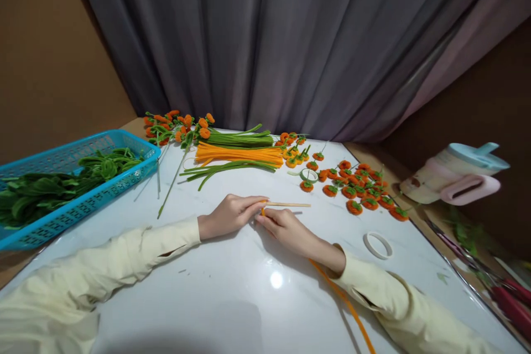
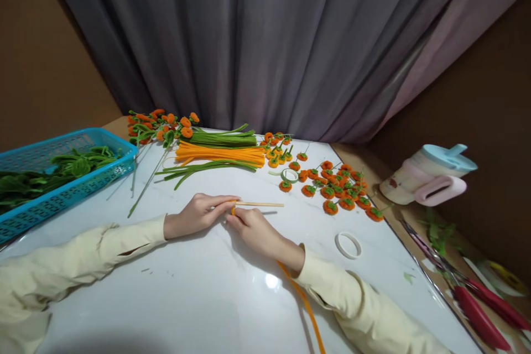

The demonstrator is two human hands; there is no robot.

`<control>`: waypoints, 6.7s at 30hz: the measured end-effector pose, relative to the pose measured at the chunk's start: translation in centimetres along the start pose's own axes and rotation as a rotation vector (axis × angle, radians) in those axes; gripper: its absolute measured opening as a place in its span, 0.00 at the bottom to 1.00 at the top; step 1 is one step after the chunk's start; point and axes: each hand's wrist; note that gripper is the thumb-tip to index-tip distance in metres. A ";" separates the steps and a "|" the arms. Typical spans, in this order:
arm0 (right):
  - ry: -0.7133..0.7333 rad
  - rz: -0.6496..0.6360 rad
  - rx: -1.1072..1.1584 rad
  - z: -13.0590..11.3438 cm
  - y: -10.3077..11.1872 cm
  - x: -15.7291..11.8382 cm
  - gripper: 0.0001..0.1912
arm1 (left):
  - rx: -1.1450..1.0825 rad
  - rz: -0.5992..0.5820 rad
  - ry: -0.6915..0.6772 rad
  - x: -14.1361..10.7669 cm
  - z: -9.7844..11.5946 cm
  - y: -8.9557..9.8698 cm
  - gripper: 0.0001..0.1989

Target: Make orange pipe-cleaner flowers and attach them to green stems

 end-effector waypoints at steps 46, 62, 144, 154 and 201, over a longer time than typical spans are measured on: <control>-0.081 -0.245 -0.034 -0.2 5.4 -0.2 0.16 | -0.073 -0.377 0.174 0.8 1.8 0.7 0.14; -0.033 -0.008 -0.149 -0.1 4.6 0.2 0.14 | -0.627 -0.355 0.574 1.3 2.2 0.8 0.22; -0.167 -0.560 0.901 1.4 3.3 -0.1 0.18 | -0.509 -0.494 0.368 0.4 3.2 0.5 0.22; -0.055 -0.806 0.886 1.8 3.6 -0.4 0.20 | -0.147 -0.524 -0.104 -0.3 2.6 0.9 0.11; -0.044 -0.737 0.978 2.2 1.7 -0.4 0.19 | -0.068 -0.326 -0.068 0.1 2.1 0.7 0.17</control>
Point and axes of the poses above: each hand's wrist, its own x-axis towards the middle knuckle, its own y-axis out of the back of the hand, z = x × y, and after that the axes turned 4 degrees about -x, right-handed
